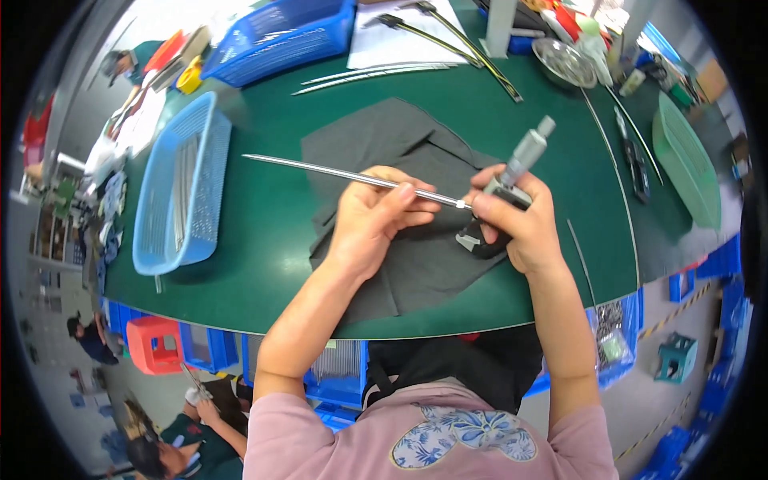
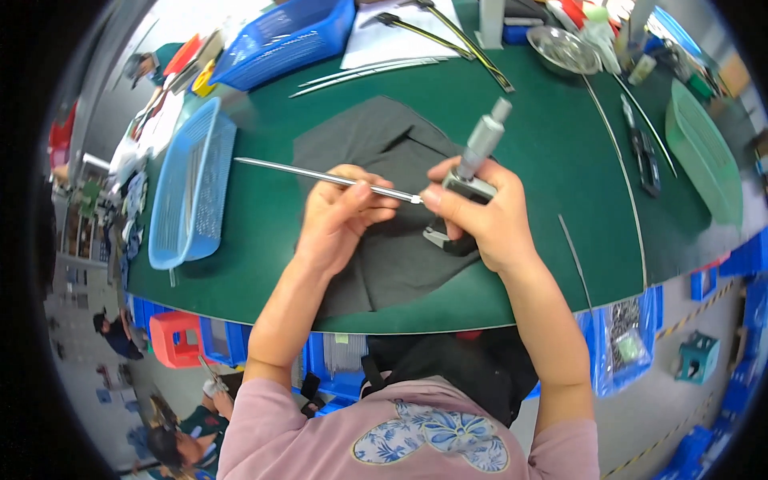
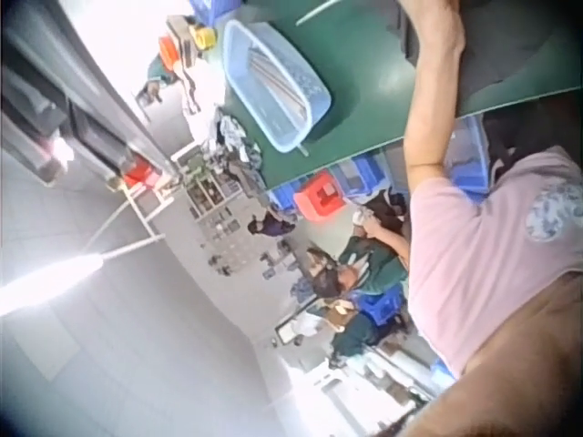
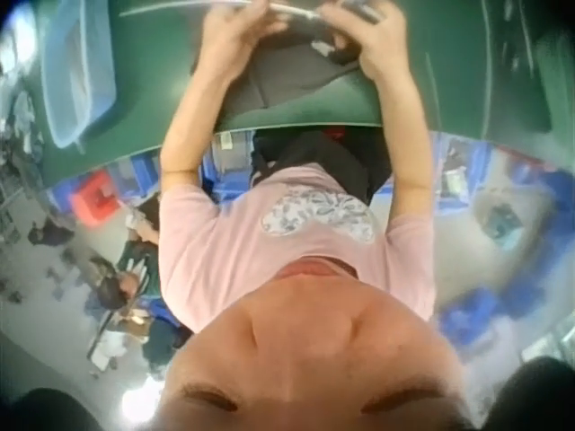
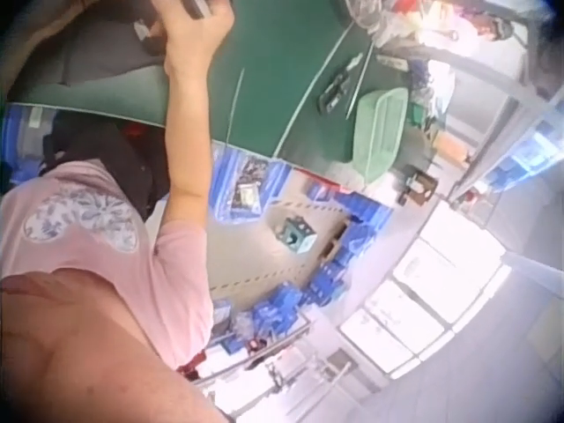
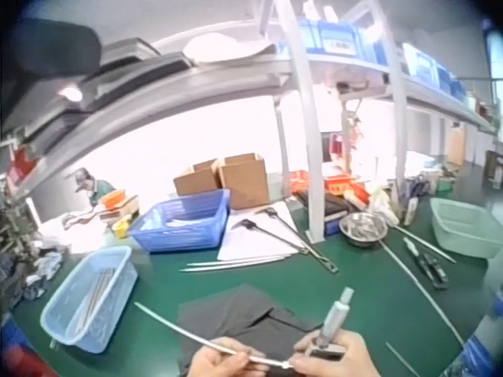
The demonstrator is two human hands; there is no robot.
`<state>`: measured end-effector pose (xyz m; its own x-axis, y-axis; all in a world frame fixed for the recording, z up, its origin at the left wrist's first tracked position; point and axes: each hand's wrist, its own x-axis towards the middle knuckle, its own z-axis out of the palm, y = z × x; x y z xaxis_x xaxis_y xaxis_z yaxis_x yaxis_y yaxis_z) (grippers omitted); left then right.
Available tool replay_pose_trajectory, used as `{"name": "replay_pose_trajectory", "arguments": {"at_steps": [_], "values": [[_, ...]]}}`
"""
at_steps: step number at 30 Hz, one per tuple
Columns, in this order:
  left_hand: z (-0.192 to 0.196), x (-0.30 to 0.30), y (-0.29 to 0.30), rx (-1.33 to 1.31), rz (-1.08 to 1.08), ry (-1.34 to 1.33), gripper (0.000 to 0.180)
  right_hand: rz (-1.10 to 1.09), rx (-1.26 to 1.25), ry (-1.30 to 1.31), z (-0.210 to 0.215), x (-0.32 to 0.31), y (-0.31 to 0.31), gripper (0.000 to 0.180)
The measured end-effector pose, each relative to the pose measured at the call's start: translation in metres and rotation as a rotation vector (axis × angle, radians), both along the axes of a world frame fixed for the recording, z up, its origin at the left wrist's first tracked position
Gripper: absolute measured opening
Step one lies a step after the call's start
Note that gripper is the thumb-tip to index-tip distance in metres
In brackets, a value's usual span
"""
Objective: Measuring the diameter of long metal rods using a digital micrometer for quality control.
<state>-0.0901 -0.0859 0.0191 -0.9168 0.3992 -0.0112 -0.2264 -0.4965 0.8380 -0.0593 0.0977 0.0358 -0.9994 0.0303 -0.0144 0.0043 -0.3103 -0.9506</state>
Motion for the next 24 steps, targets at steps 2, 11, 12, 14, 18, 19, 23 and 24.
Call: {"name": "replay_pose_trajectory", "arguments": {"at_steps": [2, 11, 12, 14, 18, 19, 23, 24], "values": [[0.003, 0.004, -0.001, 0.023, 0.011, 0.044, 0.012, 0.049, -0.141, -0.008, 0.000, -0.001, 0.011, 0.033], [0.002, 0.017, 0.002, 0.077, -0.125, 0.000, 0.013, 0.143, -0.547, -0.208, 0.007, -0.005, 0.019, 0.062], [0.003, 0.018, 0.002, 0.033, -0.137, 0.038, 0.013, 0.142, -0.544, -0.213, 0.008, -0.005, 0.017, 0.061], [0.006, 0.020, 0.002, -0.019, -0.157, 0.079, 0.013, 0.173, -0.541, -0.235, 0.006, -0.005, 0.018, 0.061], [0.006, 0.019, 0.001, 0.057, -0.169, 0.113, 0.012, 0.202, -0.536, -0.280, 0.007, -0.004, 0.015, 0.061], [0.006, 0.019, 0.000, 0.055, -0.173, 0.108, 0.012, 0.219, -0.544, -0.293, 0.006, -0.004, 0.015, 0.061], [0.006, 0.018, 0.000, 0.049, -0.186, 0.107, 0.012, 0.217, -0.517, -0.301, 0.008, -0.003, 0.016, 0.061], [0.005, 0.018, 0.000, 0.047, -0.187, 0.115, 0.011, 0.214, -0.521, -0.303, 0.008, -0.003, 0.015, 0.061]]}}
